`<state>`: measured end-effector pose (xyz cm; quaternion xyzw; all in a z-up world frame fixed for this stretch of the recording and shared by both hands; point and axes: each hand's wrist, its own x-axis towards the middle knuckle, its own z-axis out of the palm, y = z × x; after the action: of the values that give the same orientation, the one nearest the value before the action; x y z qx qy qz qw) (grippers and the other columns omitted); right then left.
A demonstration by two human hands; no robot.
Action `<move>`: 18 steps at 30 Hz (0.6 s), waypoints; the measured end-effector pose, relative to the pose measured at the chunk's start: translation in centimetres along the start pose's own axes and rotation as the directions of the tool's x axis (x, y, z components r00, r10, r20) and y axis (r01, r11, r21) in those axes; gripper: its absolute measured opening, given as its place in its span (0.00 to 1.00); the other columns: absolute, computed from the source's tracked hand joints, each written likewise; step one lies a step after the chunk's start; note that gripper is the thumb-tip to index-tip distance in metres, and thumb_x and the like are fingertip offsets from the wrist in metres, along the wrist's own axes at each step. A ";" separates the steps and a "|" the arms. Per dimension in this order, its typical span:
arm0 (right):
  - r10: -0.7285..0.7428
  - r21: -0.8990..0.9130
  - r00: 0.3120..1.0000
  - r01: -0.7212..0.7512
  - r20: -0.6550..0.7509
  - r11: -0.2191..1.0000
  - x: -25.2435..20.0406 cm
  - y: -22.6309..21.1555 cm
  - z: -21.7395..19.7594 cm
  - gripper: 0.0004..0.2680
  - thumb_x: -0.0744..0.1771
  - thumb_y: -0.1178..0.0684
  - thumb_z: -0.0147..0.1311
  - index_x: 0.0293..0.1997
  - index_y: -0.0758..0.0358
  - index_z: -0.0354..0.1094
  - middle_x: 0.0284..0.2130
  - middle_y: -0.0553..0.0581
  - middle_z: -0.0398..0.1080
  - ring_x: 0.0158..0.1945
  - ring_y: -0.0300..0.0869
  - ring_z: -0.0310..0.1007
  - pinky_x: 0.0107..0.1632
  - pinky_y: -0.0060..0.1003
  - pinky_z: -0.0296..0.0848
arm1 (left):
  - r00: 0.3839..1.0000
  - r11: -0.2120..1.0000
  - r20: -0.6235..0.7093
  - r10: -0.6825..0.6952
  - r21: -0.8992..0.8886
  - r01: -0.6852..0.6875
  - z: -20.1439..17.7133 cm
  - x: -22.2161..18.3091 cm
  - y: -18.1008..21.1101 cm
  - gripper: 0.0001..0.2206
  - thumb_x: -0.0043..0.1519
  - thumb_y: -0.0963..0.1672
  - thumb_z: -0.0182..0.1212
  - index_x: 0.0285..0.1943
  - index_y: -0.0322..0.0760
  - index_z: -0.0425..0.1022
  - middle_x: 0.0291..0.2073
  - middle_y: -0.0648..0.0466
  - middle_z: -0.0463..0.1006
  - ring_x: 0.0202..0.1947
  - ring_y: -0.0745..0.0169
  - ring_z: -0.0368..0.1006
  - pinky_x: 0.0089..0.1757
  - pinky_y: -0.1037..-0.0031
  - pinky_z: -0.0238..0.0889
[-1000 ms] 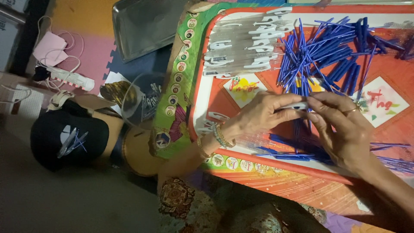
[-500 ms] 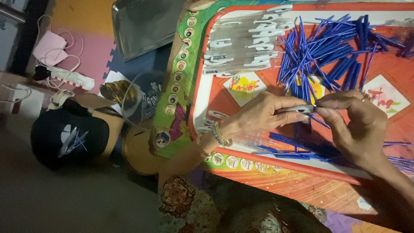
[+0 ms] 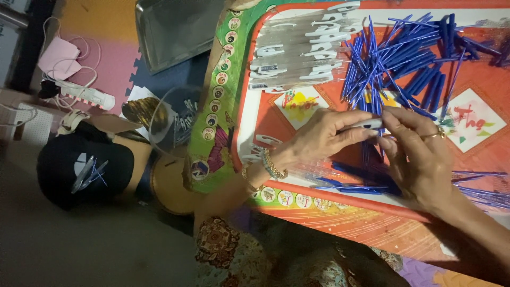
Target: The person inserts ink refills into pen barrels and attaches clips by hand on a tray.
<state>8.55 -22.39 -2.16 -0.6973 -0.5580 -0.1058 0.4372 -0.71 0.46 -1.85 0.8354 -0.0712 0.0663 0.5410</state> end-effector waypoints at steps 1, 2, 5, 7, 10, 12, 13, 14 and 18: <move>0.025 0.011 1.000 -0.026 0.011 1.000 0.2 0.0 0.0 0.13 0.76 0.63 0.53 0.70 0.84 0.68 0.60 0.87 0.71 0.60 0.68 0.78 0.58 0.52 0.78 | 0.998 0.997 -0.028 0.065 0.035 -0.064 0.2 0.1 -0.9 0.18 0.74 0.50 0.63 0.70 0.41 0.79 0.26 0.61 0.69 0.23 0.72 0.56 0.29 0.73 0.51; 0.025 0.010 1.000 -0.025 0.011 1.000 0.4 0.1 -0.4 0.13 0.76 0.63 0.53 0.70 0.84 0.68 0.60 0.87 0.71 0.60 0.68 0.78 0.58 0.52 0.78 | 0.997 0.997 -0.028 0.065 0.035 -0.064 0.0 0.1 -0.3 0.18 0.74 0.50 0.63 0.70 0.41 0.79 0.26 0.61 0.69 0.23 0.72 0.56 0.29 0.73 0.51; 0.161 0.133 0.987 -0.158 -0.010 0.978 0.7 0.1 -1.4 0.03 0.74 0.66 0.60 0.49 0.80 0.74 0.50 0.79 0.79 0.53 0.60 0.82 0.57 0.50 0.80 | 0.994 0.993 0.062 0.088 0.067 -0.092 -0.2 0.3 0.8 0.15 0.74 0.51 0.63 0.65 0.48 0.81 0.28 0.64 0.79 0.22 0.75 0.60 0.27 0.74 0.51; 0.290 0.250 0.957 -0.281 -0.002 0.927 1.2 -0.3 -1.8 0.07 0.72 0.64 0.65 0.51 0.81 0.75 0.48 0.75 0.78 0.54 0.59 0.80 0.61 0.48 0.78 | 0.989 0.993 0.089 0.119 -0.013 -0.118 -0.4 0.3 0.7 0.12 0.76 0.49 0.61 0.66 0.50 0.80 0.30 0.67 0.85 0.19 0.78 0.56 0.24 0.82 0.49; 0.279 0.209 0.960 -0.268 -0.023 0.940 1.5 -0.8 -2.0 0.04 0.74 0.66 0.64 0.48 0.81 0.75 0.46 0.77 0.78 0.52 0.60 0.81 0.62 0.50 0.77 | 0.993 0.999 0.109 0.050 -0.001 -0.050 -1.1 0.2 2.4 0.12 0.75 0.51 0.60 0.61 0.51 0.84 0.23 0.65 0.67 0.21 0.75 0.51 0.28 0.76 0.42; 0.282 0.203 0.959 -0.272 -0.023 0.941 1.4 -1.0 -2.2 0.03 0.75 0.66 0.61 0.49 0.80 0.75 0.47 0.76 0.78 0.53 0.60 0.81 0.63 0.50 0.77 | 0.991 0.998 0.116 0.060 -0.008 -0.059 -1.2 0.3 2.5 0.11 0.75 0.51 0.59 0.59 0.52 0.84 0.27 0.69 0.75 0.20 0.76 0.51 0.27 0.77 0.42; 0.282 0.197 0.959 -0.272 -0.024 0.942 1.4 -1.0 -2.4 0.03 0.76 0.66 0.59 0.50 0.80 0.75 0.48 0.75 0.77 0.54 0.60 0.80 0.65 0.50 0.77 | 0.990 0.997 0.121 0.071 -0.013 -0.070 -1.3 0.3 2.6 0.10 0.76 0.50 0.58 0.58 0.53 0.84 0.31 0.72 0.83 0.20 0.78 0.51 0.26 0.79 0.42; 0.285 0.197 0.958 -0.274 -0.024 0.941 1.6 -1.2 -2.4 0.03 0.76 0.66 0.59 0.50 0.80 0.75 0.48 0.75 0.77 0.54 0.60 0.80 0.65 0.50 0.77 | 0.990 0.997 0.123 0.070 -0.014 -0.069 -1.2 0.3 2.3 0.10 0.76 0.50 0.58 0.58 0.53 0.84 0.31 0.72 0.83 0.20 0.78 0.51 0.26 0.79 0.42; 0.214 0.136 0.976 -0.207 -0.036 0.969 1.6 -1.0 -2.6 0.03 0.76 0.68 0.60 0.53 0.83 0.73 0.50 0.79 0.78 0.56 0.63 0.80 0.63 0.52 0.76 | 0.994 0.998 0.104 0.032 -0.057 -0.026 -0.5 0.1 1.0 0.15 0.75 0.51 0.60 0.65 0.48 0.81 0.27 0.66 0.81 0.19 0.77 0.63 0.26 0.80 0.53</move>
<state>9.12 -23.23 0.90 -0.7194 -0.4755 -0.0391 0.5049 -0.85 0.51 -0.70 0.8213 -0.1134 0.0283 0.5583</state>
